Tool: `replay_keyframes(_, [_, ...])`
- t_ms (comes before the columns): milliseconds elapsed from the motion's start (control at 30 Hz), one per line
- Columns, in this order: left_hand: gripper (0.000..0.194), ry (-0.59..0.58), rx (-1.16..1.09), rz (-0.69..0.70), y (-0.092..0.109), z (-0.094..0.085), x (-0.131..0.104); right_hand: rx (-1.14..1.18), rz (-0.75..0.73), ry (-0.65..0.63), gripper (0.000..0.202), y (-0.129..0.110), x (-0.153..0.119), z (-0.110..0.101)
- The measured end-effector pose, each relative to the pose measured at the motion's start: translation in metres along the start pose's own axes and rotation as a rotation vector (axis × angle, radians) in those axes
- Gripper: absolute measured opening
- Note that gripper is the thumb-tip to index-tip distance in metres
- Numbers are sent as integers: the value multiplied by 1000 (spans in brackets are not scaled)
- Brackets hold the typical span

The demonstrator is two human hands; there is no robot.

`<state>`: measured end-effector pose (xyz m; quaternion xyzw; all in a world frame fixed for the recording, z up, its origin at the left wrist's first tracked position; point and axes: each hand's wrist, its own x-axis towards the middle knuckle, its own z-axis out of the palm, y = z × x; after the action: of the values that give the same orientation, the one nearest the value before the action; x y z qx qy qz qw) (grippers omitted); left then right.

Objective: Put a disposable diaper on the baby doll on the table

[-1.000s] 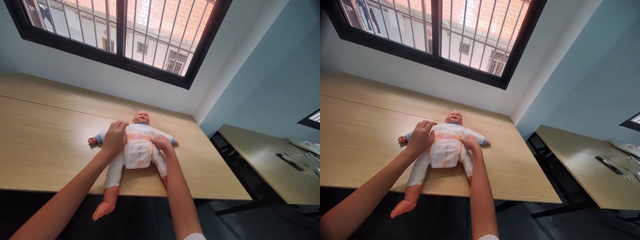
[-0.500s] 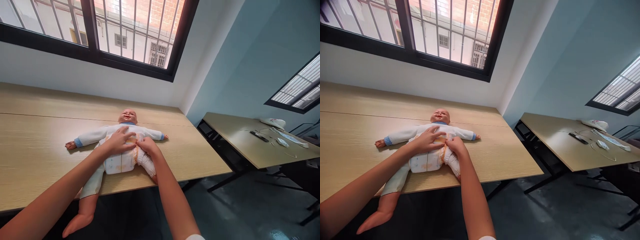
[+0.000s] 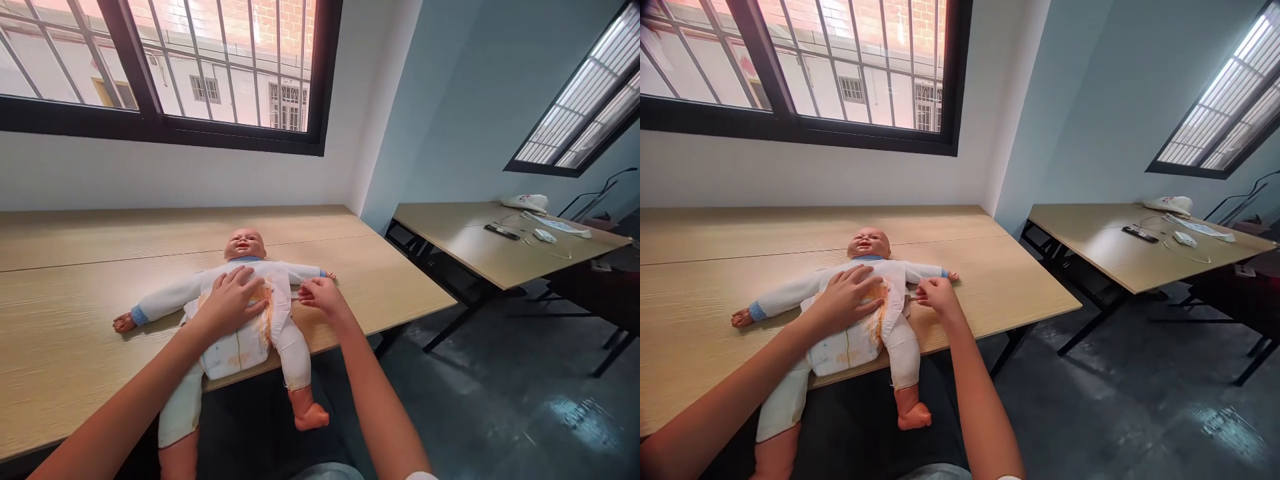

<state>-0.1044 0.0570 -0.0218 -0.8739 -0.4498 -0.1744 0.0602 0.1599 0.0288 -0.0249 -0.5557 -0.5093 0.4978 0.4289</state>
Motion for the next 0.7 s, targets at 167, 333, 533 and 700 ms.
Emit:
replay_keyframes(167, [36,3,-193,242,4,1,4,-212,-42,131,23,20,0,-2])
replay_keyframes(333, [37,1,-270,240,9,3,0,-665,-256,26,46,18,10,9])
replay_keyframes(533, [39,-13,-275,231,9,1,-1,-872,-305,-89,25,7,31,9])
replay_keyframes(700, [40,-23,-260,226,8,1,-1,-720,-337,-96,12,10,34,10])
